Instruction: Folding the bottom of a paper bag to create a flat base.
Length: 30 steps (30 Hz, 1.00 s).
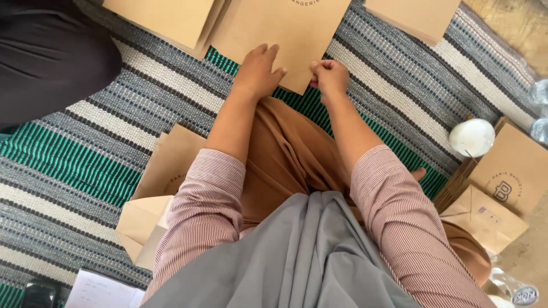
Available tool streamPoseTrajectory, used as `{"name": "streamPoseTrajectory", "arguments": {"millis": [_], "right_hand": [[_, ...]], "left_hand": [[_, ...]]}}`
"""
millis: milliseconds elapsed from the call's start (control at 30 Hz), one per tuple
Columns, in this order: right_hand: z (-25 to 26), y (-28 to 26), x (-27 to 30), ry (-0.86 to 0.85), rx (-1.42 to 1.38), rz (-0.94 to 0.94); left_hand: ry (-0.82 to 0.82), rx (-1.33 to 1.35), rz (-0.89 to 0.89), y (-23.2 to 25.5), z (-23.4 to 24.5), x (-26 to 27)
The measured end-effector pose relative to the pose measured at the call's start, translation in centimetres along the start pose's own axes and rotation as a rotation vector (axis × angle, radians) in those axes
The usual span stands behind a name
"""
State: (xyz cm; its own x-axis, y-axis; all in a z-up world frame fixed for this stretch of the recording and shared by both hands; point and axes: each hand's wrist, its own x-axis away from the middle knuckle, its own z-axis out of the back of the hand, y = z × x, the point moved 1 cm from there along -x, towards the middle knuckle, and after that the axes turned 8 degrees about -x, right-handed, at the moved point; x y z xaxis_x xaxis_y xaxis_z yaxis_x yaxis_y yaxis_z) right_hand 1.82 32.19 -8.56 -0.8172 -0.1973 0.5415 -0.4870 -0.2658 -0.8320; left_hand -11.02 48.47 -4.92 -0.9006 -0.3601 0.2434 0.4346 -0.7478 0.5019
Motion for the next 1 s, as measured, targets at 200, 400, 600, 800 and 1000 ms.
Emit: {"name": "streamPoseTrajectory", "arguments": {"millis": [200,400,600,800,1000], "right_hand": [[2.5,-1.2,0.8,0.137,0.223,0.286],[9.8,-5.1,0.6,0.079,-0.226,0.261],[26.1,-7.4,5.0,-0.345,-0.634,0.126],[32.6,-11.1,17.3,-0.369,-0.818,0.275],[29.7,-9.8,25.2,-0.36,-0.127,0.743]], "left_hand": [[-0.074,-0.08,0.061,1.6,1.7,1.0],[-0.078,-0.242,-0.173,4.0,3.7,3.4],[0.213,0.215,-0.824,11.1,3.4,5.1],[0.445,0.337,-0.89,23.9,2.9,9.7],[0.386,0.722,-0.806,32.0,1.1,12.0]]}}
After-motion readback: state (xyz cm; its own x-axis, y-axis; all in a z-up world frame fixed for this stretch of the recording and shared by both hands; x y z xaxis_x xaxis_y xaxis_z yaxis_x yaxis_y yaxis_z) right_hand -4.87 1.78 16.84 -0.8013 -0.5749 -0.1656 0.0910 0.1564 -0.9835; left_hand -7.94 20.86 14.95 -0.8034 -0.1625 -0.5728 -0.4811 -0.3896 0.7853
